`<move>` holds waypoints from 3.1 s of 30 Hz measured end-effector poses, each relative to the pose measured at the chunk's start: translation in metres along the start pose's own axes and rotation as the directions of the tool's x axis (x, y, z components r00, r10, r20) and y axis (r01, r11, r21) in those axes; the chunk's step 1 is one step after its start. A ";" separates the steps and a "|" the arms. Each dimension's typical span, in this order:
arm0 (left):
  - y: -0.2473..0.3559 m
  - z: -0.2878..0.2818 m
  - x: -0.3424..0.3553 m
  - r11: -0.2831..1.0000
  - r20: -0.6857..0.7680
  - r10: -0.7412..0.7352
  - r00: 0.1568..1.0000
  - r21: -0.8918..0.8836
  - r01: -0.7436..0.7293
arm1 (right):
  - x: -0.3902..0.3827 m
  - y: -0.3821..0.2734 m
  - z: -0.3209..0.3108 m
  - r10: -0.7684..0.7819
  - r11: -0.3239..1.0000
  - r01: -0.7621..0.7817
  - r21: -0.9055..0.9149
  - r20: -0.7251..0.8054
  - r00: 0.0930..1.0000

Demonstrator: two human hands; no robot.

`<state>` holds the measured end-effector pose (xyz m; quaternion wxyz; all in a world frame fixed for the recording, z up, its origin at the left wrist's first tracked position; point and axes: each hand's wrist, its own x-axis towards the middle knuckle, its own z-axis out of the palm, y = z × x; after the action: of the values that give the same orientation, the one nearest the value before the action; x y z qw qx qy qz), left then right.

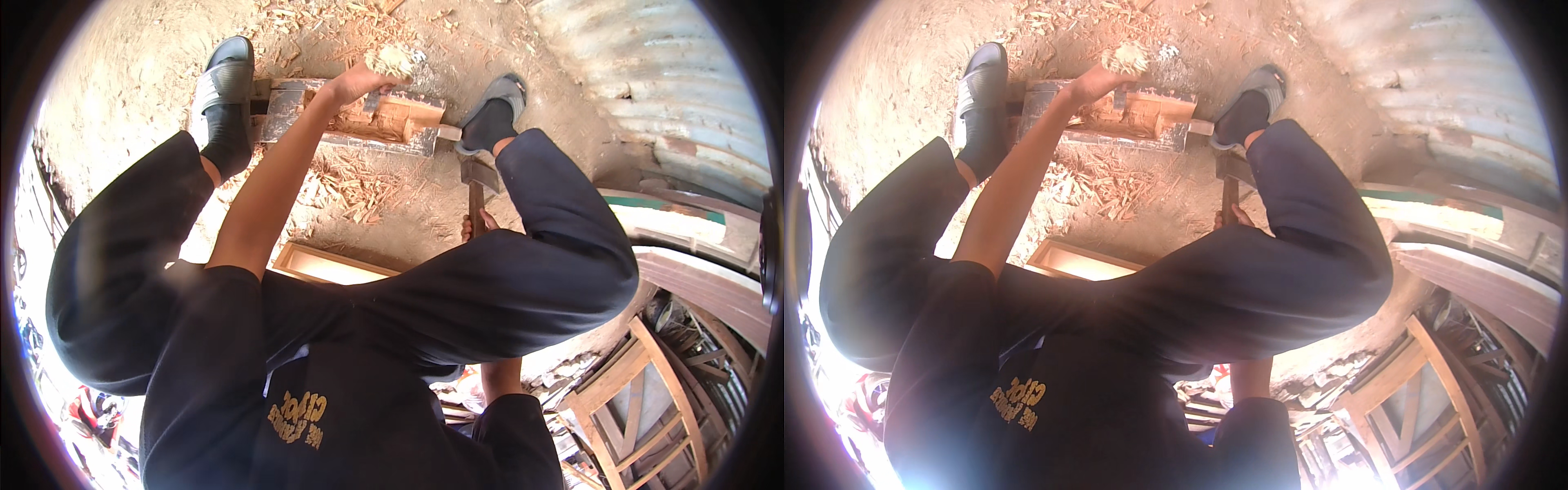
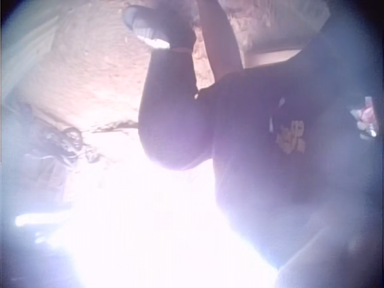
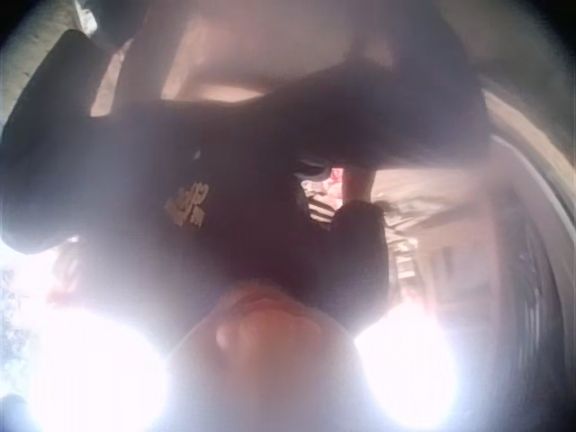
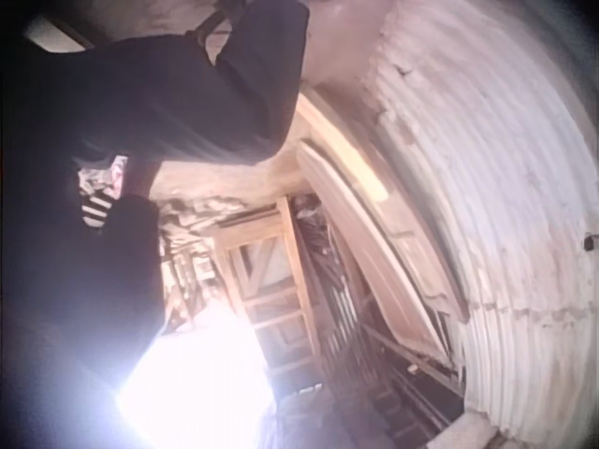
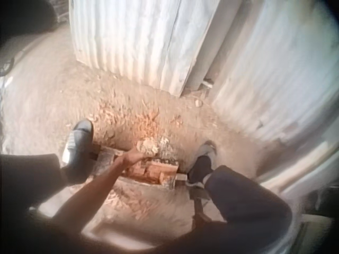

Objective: The person sits cross-legged on the ground and uses a chisel and mallet to carve a small piece of wood. They repeatedly strike the chisel to remove wood shavings and shape the piece.

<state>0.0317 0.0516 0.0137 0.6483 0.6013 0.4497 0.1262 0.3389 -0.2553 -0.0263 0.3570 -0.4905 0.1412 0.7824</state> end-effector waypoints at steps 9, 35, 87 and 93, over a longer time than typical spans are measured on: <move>0.023 -0.009 -0.047 0.984 -0.129 -0.052 0.990 -0.175 0.029 | 0.030 0.020 0.036 0.056 0.939 -0.127 0.321 0.220 0.974; -0.018 0.006 -0.015 0.949 -0.347 0.188 0.919 -0.177 -0.261 | -0.227 -0.039 0.389 -0.974 -0.025 0.687 -0.726 0.173 0.147; -0.020 0.008 -0.007 0.919 -0.335 0.271 0.903 -0.189 -0.346 | -0.117 -0.029 0.398 -0.624 0.416 0.405 -0.814 0.069 0.779; -0.013 0.004 -0.022 0.940 -0.274 0.173 0.946 -0.241 -0.241 | -0.201 -0.064 0.485 -0.920 0.015 0.750 -0.662 0.285 0.269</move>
<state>0.0168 0.0304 0.0111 0.6460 0.5302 0.4396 0.3291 0.1131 -0.0178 0.3893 0.5157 -0.6513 -0.4443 0.3354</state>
